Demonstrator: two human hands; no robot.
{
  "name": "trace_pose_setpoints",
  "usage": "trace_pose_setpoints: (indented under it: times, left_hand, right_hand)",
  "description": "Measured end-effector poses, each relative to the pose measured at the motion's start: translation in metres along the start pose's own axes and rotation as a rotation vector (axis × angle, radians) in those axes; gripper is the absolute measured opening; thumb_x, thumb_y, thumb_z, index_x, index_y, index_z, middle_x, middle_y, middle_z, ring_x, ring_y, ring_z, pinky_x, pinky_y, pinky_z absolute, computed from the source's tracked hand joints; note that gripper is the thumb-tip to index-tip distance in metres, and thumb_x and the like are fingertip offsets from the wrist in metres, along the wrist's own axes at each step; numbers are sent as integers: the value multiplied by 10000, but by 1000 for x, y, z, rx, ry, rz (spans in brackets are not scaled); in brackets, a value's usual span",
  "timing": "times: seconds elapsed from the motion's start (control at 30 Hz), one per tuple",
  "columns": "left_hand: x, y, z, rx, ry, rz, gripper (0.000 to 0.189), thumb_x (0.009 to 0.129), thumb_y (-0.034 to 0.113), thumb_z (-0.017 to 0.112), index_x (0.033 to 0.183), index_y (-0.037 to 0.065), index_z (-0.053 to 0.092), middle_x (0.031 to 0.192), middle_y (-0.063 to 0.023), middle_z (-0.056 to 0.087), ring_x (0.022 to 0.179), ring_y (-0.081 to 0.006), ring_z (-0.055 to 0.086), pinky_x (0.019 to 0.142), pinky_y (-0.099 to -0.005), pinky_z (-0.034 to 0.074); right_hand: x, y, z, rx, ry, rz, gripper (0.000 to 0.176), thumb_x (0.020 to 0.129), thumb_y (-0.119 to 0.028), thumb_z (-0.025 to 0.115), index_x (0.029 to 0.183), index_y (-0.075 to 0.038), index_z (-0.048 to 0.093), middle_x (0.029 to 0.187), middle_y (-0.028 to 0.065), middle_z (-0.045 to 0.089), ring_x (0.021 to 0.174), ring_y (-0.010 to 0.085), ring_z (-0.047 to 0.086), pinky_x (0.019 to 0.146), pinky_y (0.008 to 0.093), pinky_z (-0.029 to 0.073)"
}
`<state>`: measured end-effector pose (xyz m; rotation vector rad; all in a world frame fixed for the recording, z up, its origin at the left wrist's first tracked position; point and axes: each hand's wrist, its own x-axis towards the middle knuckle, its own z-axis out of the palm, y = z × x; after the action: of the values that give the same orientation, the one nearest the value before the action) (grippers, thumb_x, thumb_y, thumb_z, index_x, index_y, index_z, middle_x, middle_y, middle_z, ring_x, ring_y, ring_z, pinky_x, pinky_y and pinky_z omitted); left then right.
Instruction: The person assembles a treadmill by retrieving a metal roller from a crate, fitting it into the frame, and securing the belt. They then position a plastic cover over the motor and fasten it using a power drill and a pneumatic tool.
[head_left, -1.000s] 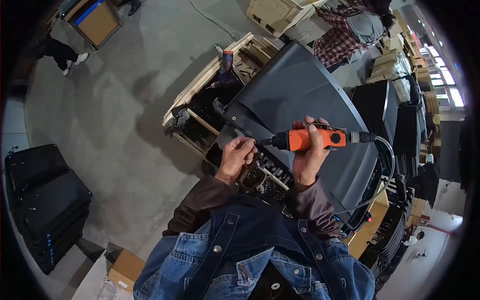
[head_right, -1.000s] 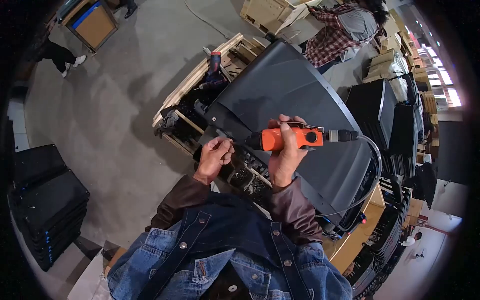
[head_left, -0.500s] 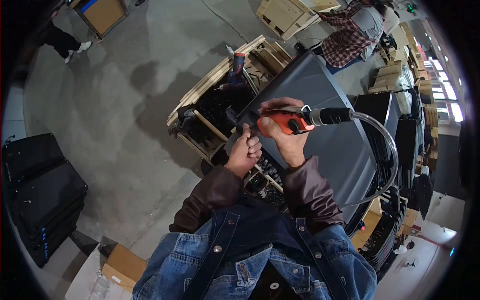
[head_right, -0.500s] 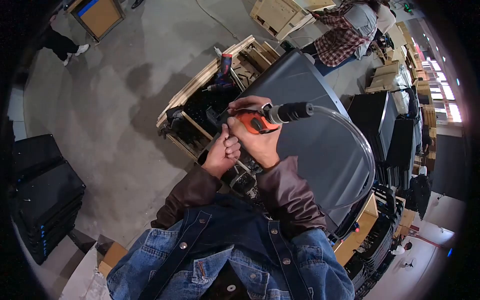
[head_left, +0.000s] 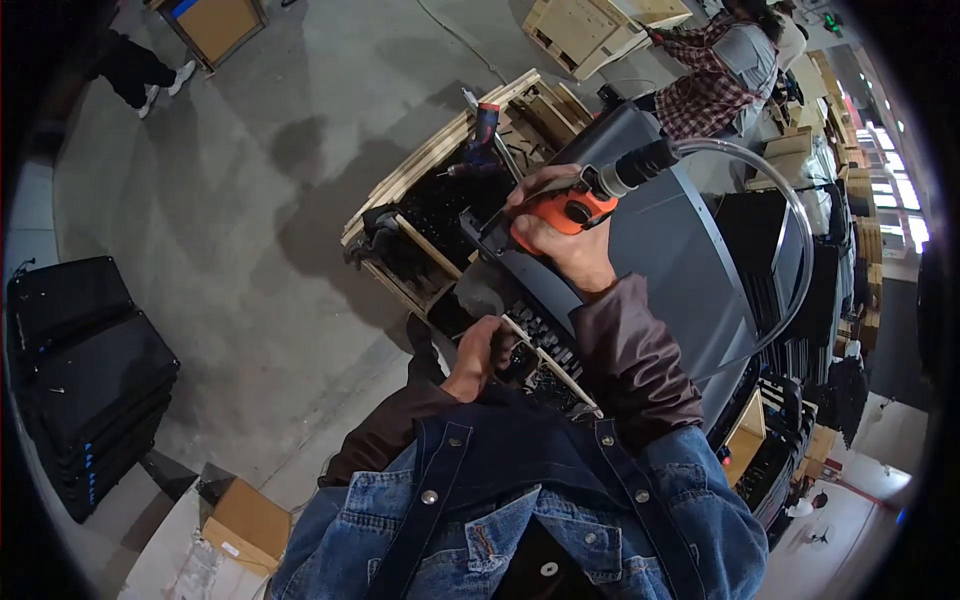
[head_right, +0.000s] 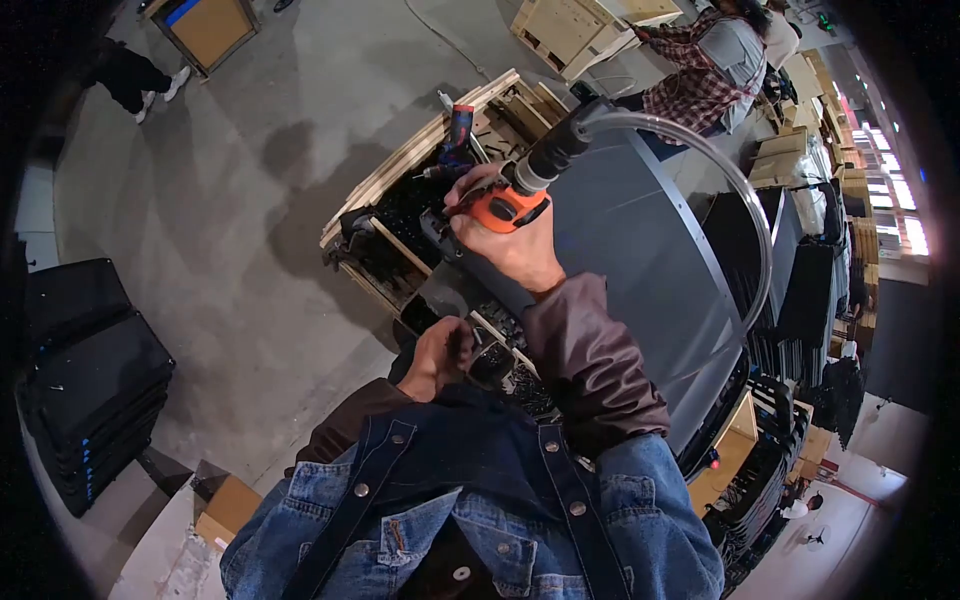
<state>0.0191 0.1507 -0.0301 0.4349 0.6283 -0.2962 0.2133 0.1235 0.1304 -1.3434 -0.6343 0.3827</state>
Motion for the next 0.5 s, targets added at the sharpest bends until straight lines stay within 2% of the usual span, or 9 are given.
trace_pose_setpoints:
  times: [0.07, 0.13, 0.27, 0.33, 0.37, 0.4, 0.47, 0.5]
  left_hand:
    - [-1, -3, -3, -8, -10, 12, 319, 1024, 372, 480, 988, 71, 578, 782, -28, 547, 641, -136, 477, 578, -316, 407]
    - [-12, 3, 6, -88, -96, -24, 248, 999, 304, 557, 953, 62, 590, 789, -39, 554, 707, -147, 520, 639, -296, 435]
    - [-14, 9, 10, -56, -93, -39, 239, 1000, 291, 579, 993, 53, 605, 811, -31, 558, 729, -138, 518, 661, -286, 427]
    - [-12, 11, 7, -58, -136, -72, 272, 1011, 296, 585, 1088, 36, 603, 852, -18, 566, 738, -128, 521, 666, -283, 443]
    - [-8, 10, 5, -58, -134, -69, 272, 1011, 296, 585, 1088, 36, 603, 852, -18, 566, 738, -128, 521, 666, -283, 443]
    - [-5, 9, 4, -46, -176, -73, 284, 1010, 301, 587, 1103, 34, 607, 856, -15, 568, 743, -122, 520, 670, -279, 438]
    - [-3, 7, 2, -27, -217, -74, 296, 1010, 306, 589, 1117, 32, 611, 860, -13, 569, 748, -115, 518, 674, -275, 432]
    - [-7, 13, 5, -22, -221, -65, 300, 1008, 308, 593, 1116, 29, 619, 861, -9, 570, 747, -111, 515, 675, -271, 428]
  right_hand:
    - [3, -2, 2, 6, 40, 21, 284, 741, 20, 720, 1001, 16, 607, 943, 84, 675, 858, 166, 667, 765, 319, 553]
    - [5, -4, 3, -6, 87, 48, 286, 744, 16, 719, 1008, 19, 610, 942, 85, 676, 854, 166, 668, 760, 314, 552]
    - [0, -3, 8, -46, 218, -4, 293, 737, 8, 718, 1011, 16, 614, 935, 85, 676, 832, 166, 668, 752, 309, 550]
    - [-3, -5, 0, -70, 111, 0, 280, 734, 8, 722, 995, 9, 623, 925, 80, 677, 828, 159, 666, 759, 304, 549]
    - [-3, -3, -4, 0, 18, 13, 257, 728, 10, 723, 968, 8, 630, 922, 79, 680, 827, 158, 670, 766, 303, 550]
    - [-2, 0, -5, 2, 17, 12, 257, 728, 10, 723, 968, 8, 630, 922, 79, 680, 827, 158, 670, 766, 303, 550]
    - [0, 4, -8, -142, -32, 25, 393, 761, 0, 734, 1100, 18, 537, 953, 126, 673, 900, 232, 678, 834, 400, 570]
    - [0, 3, -5, -153, -52, -10, 394, 756, 22, 733, 1094, 20, 529, 974, 141, 671, 911, 254, 685, 855, 417, 572]
